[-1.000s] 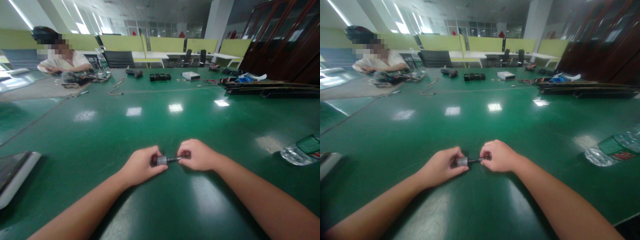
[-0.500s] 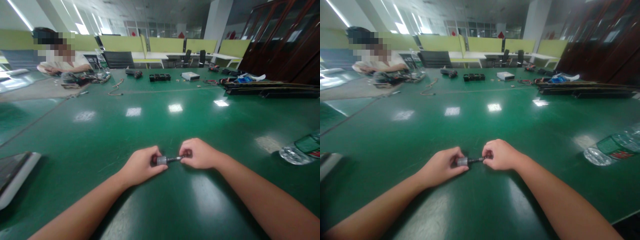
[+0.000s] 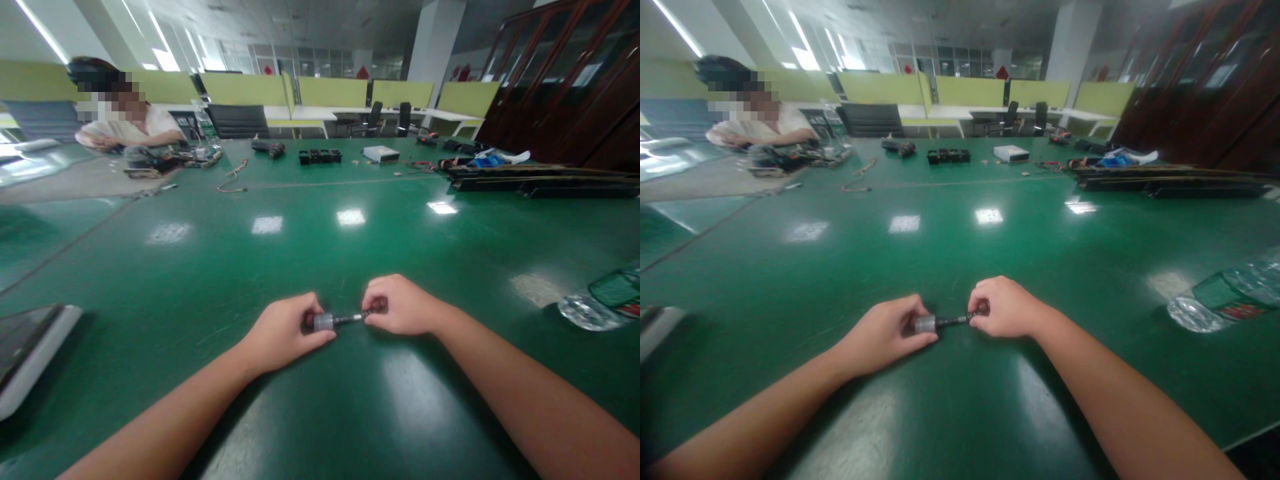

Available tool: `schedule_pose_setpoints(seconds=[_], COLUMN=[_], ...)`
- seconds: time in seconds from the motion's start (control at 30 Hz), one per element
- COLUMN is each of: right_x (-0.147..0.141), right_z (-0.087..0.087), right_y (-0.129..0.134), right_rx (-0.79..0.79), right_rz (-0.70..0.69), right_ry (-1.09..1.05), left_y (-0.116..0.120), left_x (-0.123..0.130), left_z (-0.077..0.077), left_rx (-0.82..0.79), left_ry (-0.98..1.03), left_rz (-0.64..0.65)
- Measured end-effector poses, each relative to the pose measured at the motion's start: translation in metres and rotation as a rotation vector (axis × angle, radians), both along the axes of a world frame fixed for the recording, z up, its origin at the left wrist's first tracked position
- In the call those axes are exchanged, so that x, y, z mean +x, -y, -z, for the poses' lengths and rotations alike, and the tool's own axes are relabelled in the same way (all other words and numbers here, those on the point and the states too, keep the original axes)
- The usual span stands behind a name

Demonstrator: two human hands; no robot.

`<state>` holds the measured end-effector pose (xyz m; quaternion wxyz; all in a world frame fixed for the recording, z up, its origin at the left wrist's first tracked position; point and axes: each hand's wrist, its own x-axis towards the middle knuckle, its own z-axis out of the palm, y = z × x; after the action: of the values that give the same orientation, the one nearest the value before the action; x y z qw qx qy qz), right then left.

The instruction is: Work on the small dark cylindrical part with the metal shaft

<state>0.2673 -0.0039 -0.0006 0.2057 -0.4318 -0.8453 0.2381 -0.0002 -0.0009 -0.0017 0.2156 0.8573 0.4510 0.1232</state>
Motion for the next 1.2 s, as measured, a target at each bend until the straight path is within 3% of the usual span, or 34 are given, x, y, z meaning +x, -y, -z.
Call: schedule_pose_setpoints(seconds=[0.4, 0.6, 0.8, 1.2], right_x=[-0.007, -0.021, -0.021, -0.032], right_z=[0.005, 0.01, 0.016, 0.016], right_y=[0.0, 0.008, 0.007, 0.005], right_rx=[0.022, 0.062, -0.004, 0.039], right_rz=[-0.065, -0.145, -0.096, -0.067], right_ry=[-0.036, -0.171, -0.25, -0.156], left_y=[0.0, -0.001, -0.001, 0.0], left_x=[0.001, 0.001, 0.001, 0.003], left_z=[0.001, 0.001, 0.002, 0.001], left_rx=[0.006, 0.016, 0.013, 0.013], left_ry=[0.003, 0.005, 0.002, 0.004], left_rz=[0.006, 0.013, 0.013, 0.001])
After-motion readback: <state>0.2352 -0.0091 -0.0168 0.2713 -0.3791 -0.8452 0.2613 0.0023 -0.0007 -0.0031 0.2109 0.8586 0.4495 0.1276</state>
